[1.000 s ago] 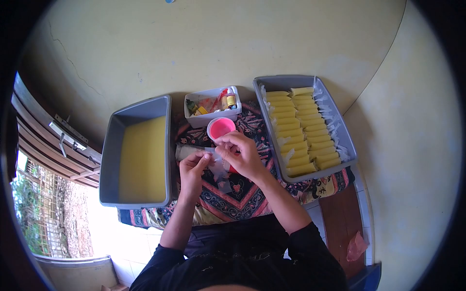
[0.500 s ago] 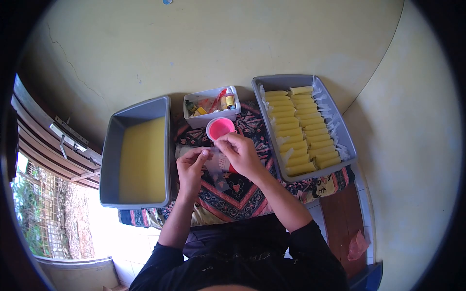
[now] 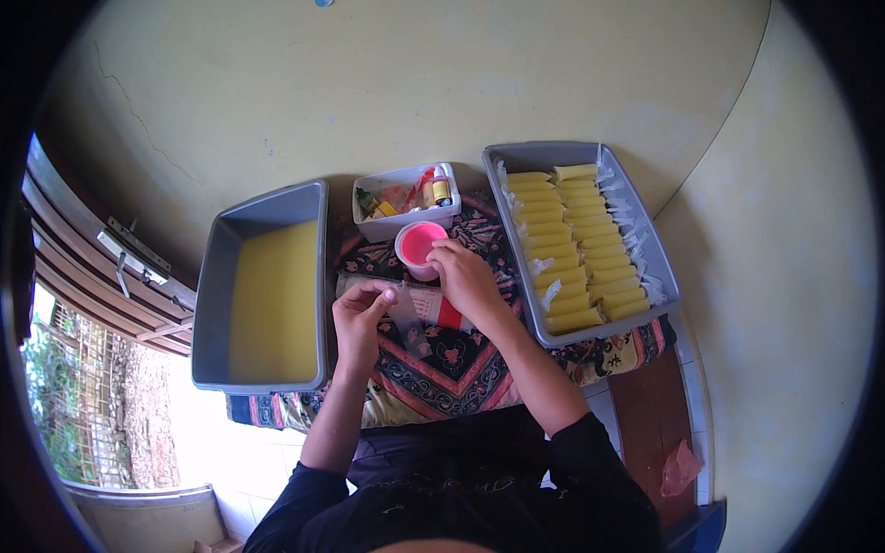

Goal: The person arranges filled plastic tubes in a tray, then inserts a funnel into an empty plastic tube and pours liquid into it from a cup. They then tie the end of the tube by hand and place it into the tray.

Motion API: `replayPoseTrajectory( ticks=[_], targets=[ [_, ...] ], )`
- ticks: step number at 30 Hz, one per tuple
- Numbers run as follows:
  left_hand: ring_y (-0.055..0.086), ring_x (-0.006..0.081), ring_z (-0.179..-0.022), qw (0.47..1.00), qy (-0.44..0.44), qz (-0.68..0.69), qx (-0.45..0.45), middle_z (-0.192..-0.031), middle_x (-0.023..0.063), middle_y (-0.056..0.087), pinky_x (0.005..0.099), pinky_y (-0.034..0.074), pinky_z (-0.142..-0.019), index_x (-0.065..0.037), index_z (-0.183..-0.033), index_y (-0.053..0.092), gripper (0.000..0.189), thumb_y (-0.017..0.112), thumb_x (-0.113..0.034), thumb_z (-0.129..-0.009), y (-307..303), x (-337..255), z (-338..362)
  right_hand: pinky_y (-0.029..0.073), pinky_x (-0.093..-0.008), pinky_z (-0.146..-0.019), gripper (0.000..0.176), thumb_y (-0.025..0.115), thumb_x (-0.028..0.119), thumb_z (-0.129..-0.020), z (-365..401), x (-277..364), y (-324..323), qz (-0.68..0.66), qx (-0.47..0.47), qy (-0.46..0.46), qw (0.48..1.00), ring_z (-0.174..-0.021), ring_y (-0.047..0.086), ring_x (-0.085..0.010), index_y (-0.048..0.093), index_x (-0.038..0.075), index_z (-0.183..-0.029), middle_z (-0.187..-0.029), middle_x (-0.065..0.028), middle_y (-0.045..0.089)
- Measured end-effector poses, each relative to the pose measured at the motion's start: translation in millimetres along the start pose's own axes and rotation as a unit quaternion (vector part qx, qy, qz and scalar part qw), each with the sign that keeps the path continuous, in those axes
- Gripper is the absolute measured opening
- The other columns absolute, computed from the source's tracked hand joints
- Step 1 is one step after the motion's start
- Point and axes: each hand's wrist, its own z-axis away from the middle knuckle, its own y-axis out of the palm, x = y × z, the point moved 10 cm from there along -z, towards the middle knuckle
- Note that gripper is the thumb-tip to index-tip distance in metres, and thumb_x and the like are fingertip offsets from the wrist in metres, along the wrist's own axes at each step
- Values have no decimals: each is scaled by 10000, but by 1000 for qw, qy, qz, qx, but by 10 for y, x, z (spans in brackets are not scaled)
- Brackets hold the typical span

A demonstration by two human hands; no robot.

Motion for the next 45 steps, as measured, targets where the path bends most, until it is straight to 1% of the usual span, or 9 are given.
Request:
replayPoseTrajectory(
  ticks=[4,7,10,12,16,18,22,29,45],
  targets=[
    [599,107,-790,1000,4,14,3,-836,39,652,252,475,-777,7,-907,656,91,691,-34,-834,-22,21,-6,491,-422,-754,82,594,0,-821,-34,5,19,-34,14,-5,999,-859,619,-349,617,15,-898,-967,-142,634],
    [599,108,-790,1000,3,15,0,-837,39,652,254,477,-778,7,-907,656,91,691,-36,-835,-30,12,1,486,-404,-765,97,606,-55,-794,-37,-13,30,-43,26,33,998,-866,619,-346,573,-11,-873,-923,-158,628],
    [600,107,-790,1000,-2,11,-2,-840,39,654,255,479,-778,7,-911,657,96,693,-40,-836,-52,22,-5,477,-406,-732,106,599,-59,-796,-45,28,-2,-43,7,24,999,-827,608,-349,554,-9,-877,-880,-158,612],
    [600,107,-790,1000,-4,9,-2,-843,38,655,254,480,-778,7,-915,657,99,694,-43,-837,-60,30,-8,472,-405,-706,106,601,-54,-800,-64,121,-126,-66,-48,-12,997,-793,605,-345,561,-13,-890,-882,-158,609],
    [605,106,-799,1000,-1,12,2,-855,40,660,251,483,-780,7,-928,658,114,697,-47,-836,-50,34,-32,482,-385,-670,111,603,-46,-819,-66,218,-309,-91,-103,2,991,-772,614,-318,557,4,-907,-846,-140,595],
    [607,106,-803,1000,-1,17,3,-859,41,661,250,483,-781,8,-932,658,118,697,-47,-836,-36,47,-46,512,-317,-621,103,594,-51,-854,-38,130,-355,-184,-124,52,974,-739,633,-217,560,-14,-943,-845,-108,592],
    [608,104,-808,1000,-4,13,3,-863,41,662,250,484,-785,7,-932,657,114,694,-46,-838,12,85,-99,573,-241,-654,84,537,-50,-911,0,248,-549,-302,-135,57,942,-792,637,-122,547,-47,-994,-938,-79,569],
    [606,99,-824,1000,-5,4,14,-880,40,664,248,482,-798,5,-959,652,137,694,-48,-840,96,145,-184,577,-252,-654,83,522,-50,-922,100,391,-876,-399,-151,43,903,-817,635,-146,540,-50,-1003,-988,-97,552],
    [610,98,-833,1000,4,-11,17,-888,47,663,231,492,-785,35,-985,638,167,691,-42,-848,146,109,-153,581,-265,-676,101,520,-53,-922,157,421,-805,-423,-132,43,895,-829,633,-151,529,-52,-1022,-1017,-107,550]
  ],
)
